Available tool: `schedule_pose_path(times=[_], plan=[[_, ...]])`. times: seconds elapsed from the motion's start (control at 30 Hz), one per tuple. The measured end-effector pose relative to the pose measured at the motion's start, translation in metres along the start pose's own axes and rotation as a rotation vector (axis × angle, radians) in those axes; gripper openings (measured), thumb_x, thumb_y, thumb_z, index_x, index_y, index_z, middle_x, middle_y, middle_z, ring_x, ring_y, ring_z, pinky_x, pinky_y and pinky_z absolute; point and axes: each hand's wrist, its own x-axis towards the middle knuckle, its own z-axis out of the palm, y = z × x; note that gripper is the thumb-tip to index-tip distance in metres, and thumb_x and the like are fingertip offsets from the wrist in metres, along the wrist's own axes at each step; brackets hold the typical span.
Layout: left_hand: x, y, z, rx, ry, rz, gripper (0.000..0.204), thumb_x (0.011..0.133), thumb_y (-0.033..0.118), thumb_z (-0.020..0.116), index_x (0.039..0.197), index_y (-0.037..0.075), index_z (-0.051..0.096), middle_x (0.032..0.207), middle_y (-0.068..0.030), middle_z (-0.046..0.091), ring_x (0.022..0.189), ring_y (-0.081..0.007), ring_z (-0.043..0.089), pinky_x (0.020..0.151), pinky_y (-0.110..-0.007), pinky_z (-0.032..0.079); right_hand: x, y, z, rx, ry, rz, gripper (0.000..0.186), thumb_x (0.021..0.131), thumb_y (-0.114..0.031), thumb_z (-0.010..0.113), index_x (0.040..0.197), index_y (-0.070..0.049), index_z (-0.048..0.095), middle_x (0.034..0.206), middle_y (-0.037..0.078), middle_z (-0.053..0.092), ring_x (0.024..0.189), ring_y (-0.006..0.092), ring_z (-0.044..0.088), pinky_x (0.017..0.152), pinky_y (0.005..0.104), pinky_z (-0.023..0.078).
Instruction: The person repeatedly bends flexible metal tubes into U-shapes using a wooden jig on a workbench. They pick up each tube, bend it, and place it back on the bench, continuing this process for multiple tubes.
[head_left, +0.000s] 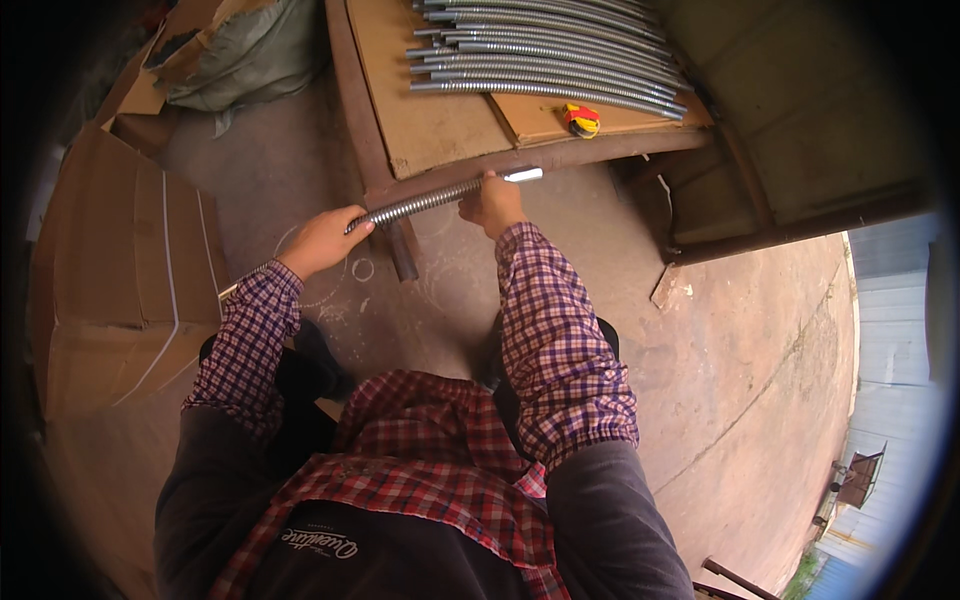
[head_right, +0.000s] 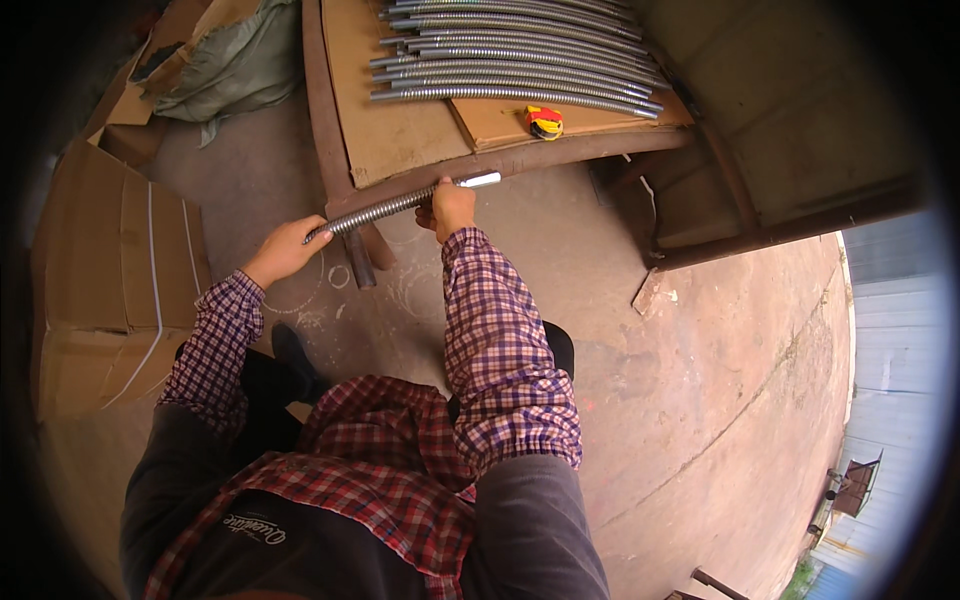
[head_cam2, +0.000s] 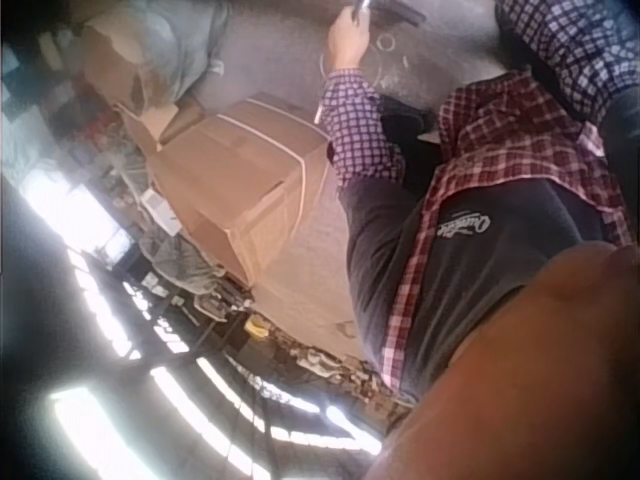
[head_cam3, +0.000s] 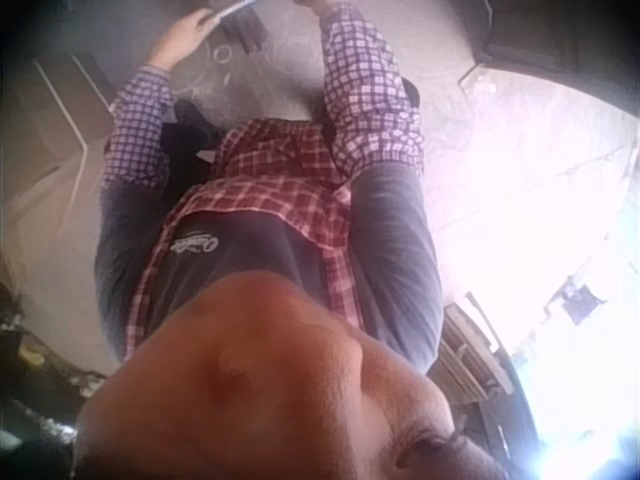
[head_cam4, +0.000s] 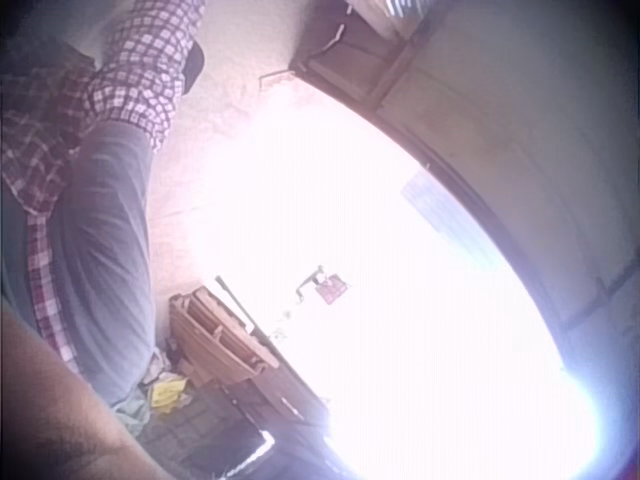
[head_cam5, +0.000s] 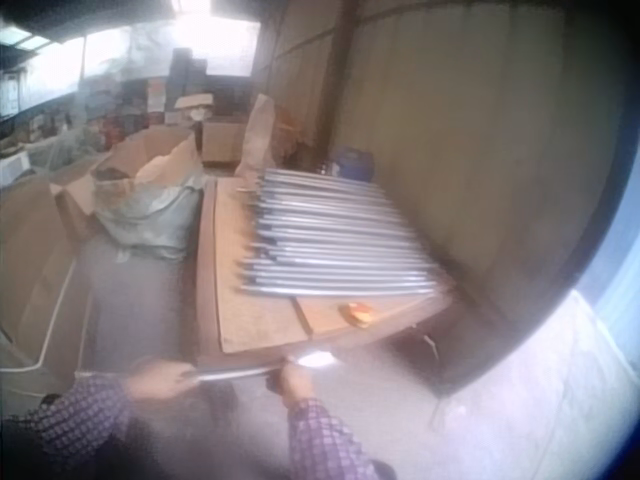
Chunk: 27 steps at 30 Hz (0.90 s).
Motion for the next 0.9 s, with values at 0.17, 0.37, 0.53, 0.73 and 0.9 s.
schedule_pose_path(times=[0.17,0.37,0.53,0.73,0.9], plan=[[0.001,0.004,0.000,0.029,0.005,-0.005,0.039,0.101,0.039,0.055,0.115,0.003,0.063,0.104,-0.0223,0.069,0.099,-0.0411,0.065,0.085,-0.048,0.049,-0.002,-0.001,-0.003,-0.002,-0.015,0.004,0.037,0.108,-0.032,0.044,0.109,0.003,0.059,0.086,0.015,0.066,0.067,0.0284,0.067,0.064,0.0447,0.060],[0.000,-0.007,0.005,0.041,0.034,0.051,0.034,0.101,0.035,0.054,0.113,0.004,0.059,0.104,-0.0213,0.068,0.099,-0.0411,0.064,0.085,-0.049,0.048,0.002,0.004,0.001,-0.016,-0.053,-0.016,0.039,0.109,-0.034,0.041,0.119,0.001,0.054,0.101,0.022,0.066,0.085,0.0364,0.069,0.078,0.0515,0.060],[-0.001,-0.006,0.014,0.092,0.103,0.071,0.033,0.100,0.035,0.055,0.113,0.005,0.061,0.107,-0.0188,0.069,0.102,-0.0390,0.065,0.089,-0.049,0.049,0.008,0.003,-0.010,-0.011,-0.083,0.010,0.038,0.109,-0.033,0.040,0.123,0.000,0.052,0.101,0.017,0.066,0.080,0.0306,0.068,0.076,0.0490,0.061],[-0.004,-0.004,0.014,0.106,0.119,0.046,0.033,0.098,0.036,0.055,0.113,0.007,0.063,0.107,-0.0164,0.071,0.104,-0.0366,0.065,0.093,-0.047,0.049,0.016,0.004,-0.009,-0.030,-0.078,0.005,0.041,0.109,-0.034,0.042,0.131,0.000,0.049,0.104,0.017,0.066,0.083,0.0315,0.068,0.079,0.0497,0.060],[-0.014,-0.016,-0.007,0.070,0.158,-0.020,0.034,0.098,0.037,0.054,0.113,0.009,0.064,0.102,-0.0155,0.071,0.098,-0.0361,0.067,0.085,-0.047,0.050,-0.026,-0.017,0.017,-0.357,-0.083,-0.259,0.051,0.108,-0.045,0.042,0.127,0.002,0.049,0.098,0.018,0.068,0.077,0.0270,0.069,0.070,0.0405,0.060]])
